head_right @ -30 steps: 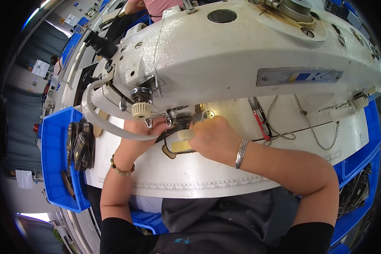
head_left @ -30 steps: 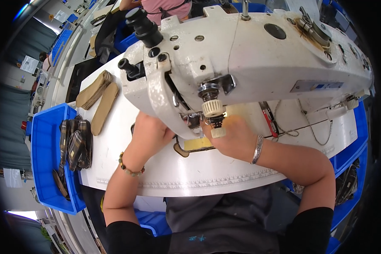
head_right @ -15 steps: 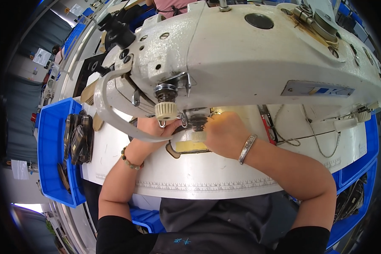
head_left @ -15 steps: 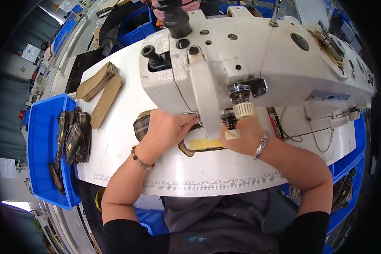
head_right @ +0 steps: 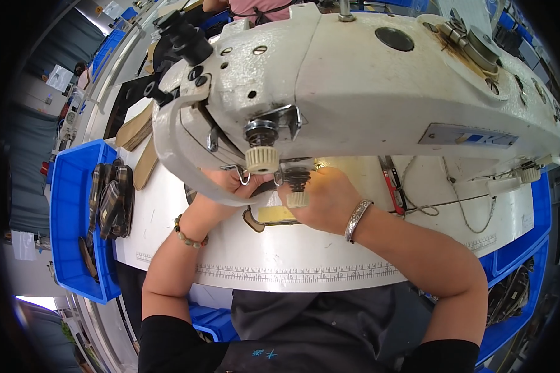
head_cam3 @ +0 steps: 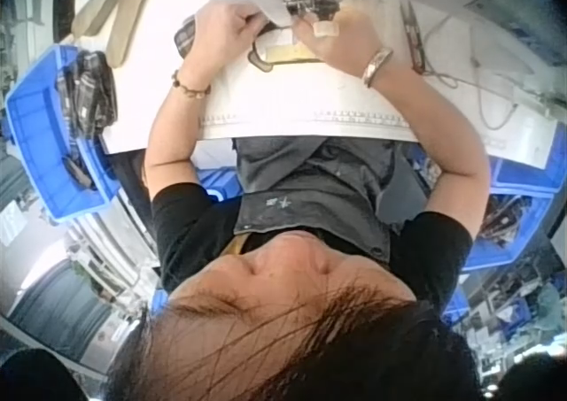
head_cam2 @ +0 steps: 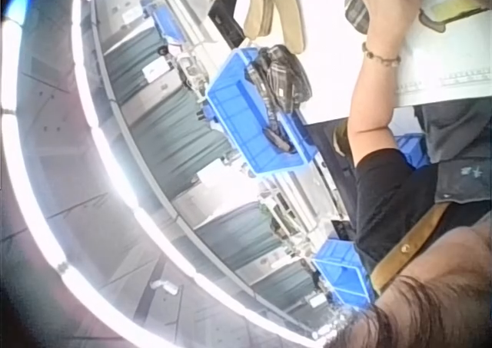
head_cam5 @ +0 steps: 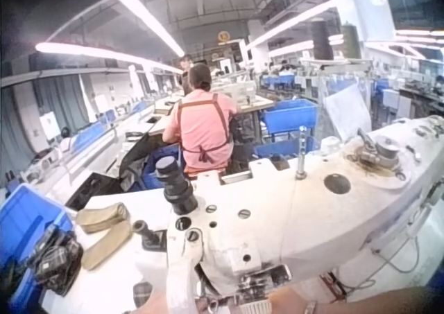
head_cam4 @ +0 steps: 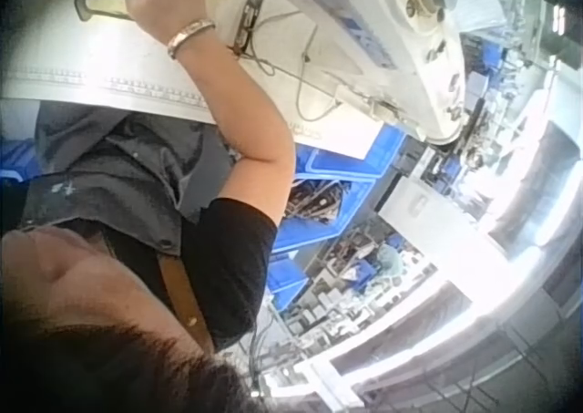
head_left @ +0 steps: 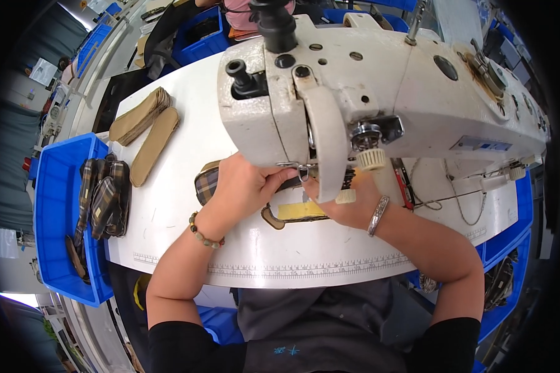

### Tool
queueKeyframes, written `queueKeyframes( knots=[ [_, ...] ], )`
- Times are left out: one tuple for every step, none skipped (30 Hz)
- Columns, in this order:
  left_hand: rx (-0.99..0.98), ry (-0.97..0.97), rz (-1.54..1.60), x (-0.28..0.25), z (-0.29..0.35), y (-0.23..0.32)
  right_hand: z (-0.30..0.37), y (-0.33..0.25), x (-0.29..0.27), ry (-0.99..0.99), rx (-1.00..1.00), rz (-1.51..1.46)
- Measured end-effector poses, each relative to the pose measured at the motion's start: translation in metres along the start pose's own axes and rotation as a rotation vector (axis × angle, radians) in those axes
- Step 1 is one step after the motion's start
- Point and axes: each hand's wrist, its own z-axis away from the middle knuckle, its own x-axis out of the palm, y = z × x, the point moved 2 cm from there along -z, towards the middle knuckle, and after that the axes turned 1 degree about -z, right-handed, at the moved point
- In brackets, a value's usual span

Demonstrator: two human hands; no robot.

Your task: Sewing the lining or upper fabric of a shoe using an industrial sewing machine.

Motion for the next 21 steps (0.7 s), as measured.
queueKeyframes(
  knots=[
    [-0.001, 0.003, 0.001, 0.001, 0.001, -0.002, 0.000, 0.000, 0.000, 0.007, 0.052, -0.059],
    [0.000, 0.006, 0.049, 0.004, 0.001, -0.006, 0.000, 0.000, 0.000, 0.015, 0.104, -0.117],
    [-0.002, 0.010, 0.098, 0.006, 0.001, -0.008, -0.002, -0.001, -0.002, 0.012, 0.102, -0.116],
    [-0.004, 0.012, 0.099, 0.005, 0.001, -0.008, -0.005, -0.004, -0.007, 0.003, 0.102, -0.091],
    [-0.010, 0.006, 0.072, 0.004, 0.000, -0.007, -0.006, -0.005, -0.010, -0.005, 0.101, -0.066],
    [-0.016, -0.001, 0.044, 0.003, 0.000, -0.006, -0.006, -0.005, -0.009, -0.007, 0.098, -0.065],
    [-0.018, 0.002, 0.044, 0.004, 0.000, -0.007, -0.005, -0.005, -0.007, 0.024, 0.108, -0.075],
    [-0.038, 0.004, 0.081, 0.006, 0.000, -0.009, -0.004, -0.004, -0.005, 0.055, 0.119, -0.086],
    [-0.058, 0.004, 0.118, 0.007, 0.000, -0.010, -0.004, -0.004, -0.004, 0.054, 0.117, -0.085],
    [-0.059, 0.005, 0.118, 0.006, 0.000, -0.010, -0.004, -0.003, -0.002, 0.048, 0.084, -0.069],
    [-0.075, 0.000, 0.126, 0.006, 0.000, -0.010, -0.005, -0.003, -0.002, 0.043, 0.051, -0.054],
    [-0.090, -0.007, 0.136, 0.007, -0.001, -0.010, -0.005, -0.001, -0.004, 0.043, 0.051, -0.054],
    [-0.091, -0.008, 0.136, 0.006, -0.001, -0.010, -0.006, -0.002, -0.006, 0.011, -0.081, 0.066],
    [-0.084, -0.006, 0.136, 0.004, -0.001, -0.009, -0.006, -0.004, -0.006, -0.022, -0.213, 0.186],
    [-0.078, -0.004, 0.136, 0.003, -0.002, -0.007, -0.006, -0.002, -0.006, -0.022, -0.211, 0.186],
    [-0.078, -0.006, 0.136, 0.000, -0.002, -0.004, -0.006, -0.001, -0.005, -0.042, -0.212, 0.181],
    [-0.075, -0.030, 0.085, -0.004, -0.003, 0.000, -0.006, 0.000, -0.004, -0.062, -0.212, 0.176],
    [-0.074, -0.053, 0.032, -0.006, -0.003, 0.002, -0.006, -0.001, -0.005, -0.061, -0.213, 0.174],
    [-0.075, -0.054, 0.031, -0.006, -0.002, 0.002, -0.007, -0.003, -0.005, -0.060, -0.237, 0.197],
    [-0.099, -0.080, 0.011, -0.005, -0.002, 0.001, -0.006, -0.005, -0.005, -0.059, -0.261, 0.220],
    [-0.115, -0.110, -0.002, -0.001, -0.003, 0.001, 0.002, 0.001, 0.002, -0.060, -0.253, 0.226]
  ],
)
